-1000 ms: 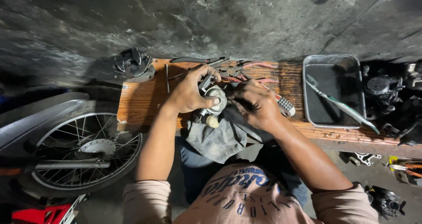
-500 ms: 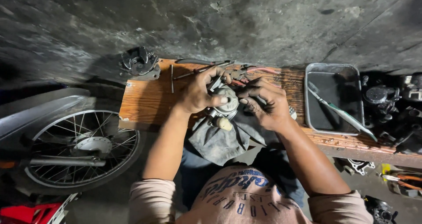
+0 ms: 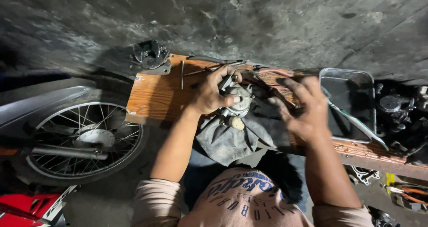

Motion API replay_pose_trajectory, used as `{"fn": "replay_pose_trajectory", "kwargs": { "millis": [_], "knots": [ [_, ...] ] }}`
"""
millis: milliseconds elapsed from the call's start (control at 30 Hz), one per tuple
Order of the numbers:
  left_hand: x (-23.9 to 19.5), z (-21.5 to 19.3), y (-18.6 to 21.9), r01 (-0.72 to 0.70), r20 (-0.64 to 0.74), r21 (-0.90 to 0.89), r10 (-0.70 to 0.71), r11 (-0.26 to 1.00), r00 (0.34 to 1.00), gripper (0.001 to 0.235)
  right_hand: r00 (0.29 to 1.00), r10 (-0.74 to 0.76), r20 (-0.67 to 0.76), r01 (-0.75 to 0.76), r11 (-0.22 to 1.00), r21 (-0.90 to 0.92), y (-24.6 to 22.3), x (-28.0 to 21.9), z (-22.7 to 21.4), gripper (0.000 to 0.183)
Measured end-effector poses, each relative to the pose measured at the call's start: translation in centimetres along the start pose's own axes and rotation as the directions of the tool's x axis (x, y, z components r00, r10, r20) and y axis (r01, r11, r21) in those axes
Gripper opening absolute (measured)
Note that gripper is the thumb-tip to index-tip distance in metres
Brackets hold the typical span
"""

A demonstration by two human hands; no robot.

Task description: The person holds a small mechanical component on a rag and uses a screwdriver to tighten a screw on it. They then switch to a ratchet wrench to tighten a bolt on the same component while it rests on the rag.

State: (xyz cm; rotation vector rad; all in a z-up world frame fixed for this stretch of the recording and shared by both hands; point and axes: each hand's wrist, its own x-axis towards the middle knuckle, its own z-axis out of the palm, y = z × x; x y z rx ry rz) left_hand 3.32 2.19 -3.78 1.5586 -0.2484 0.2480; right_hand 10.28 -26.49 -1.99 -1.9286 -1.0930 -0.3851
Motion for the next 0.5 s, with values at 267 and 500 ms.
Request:
{"fn": "replay_pose_trajectory", "kwargs": {
  "millis": [267,500],
  "knots": [
    [0.1,-0.1,1.1,0.015,0.012,0.03,-0.015,0.999,1.0,0.051,0.904,0.316,0.289,-0.065,0.769,-0.636,-4.9,1.2,-3.3,0.057],
    [-0.2,0.0,-0.9,0.012,0.006,0.003,-0.012,1.0,1.0,0.054,0.926,0.2,0.321,0.055,0.768,-0.638,-0.7,-0.6,-1.1,0.046]
  ]
}}
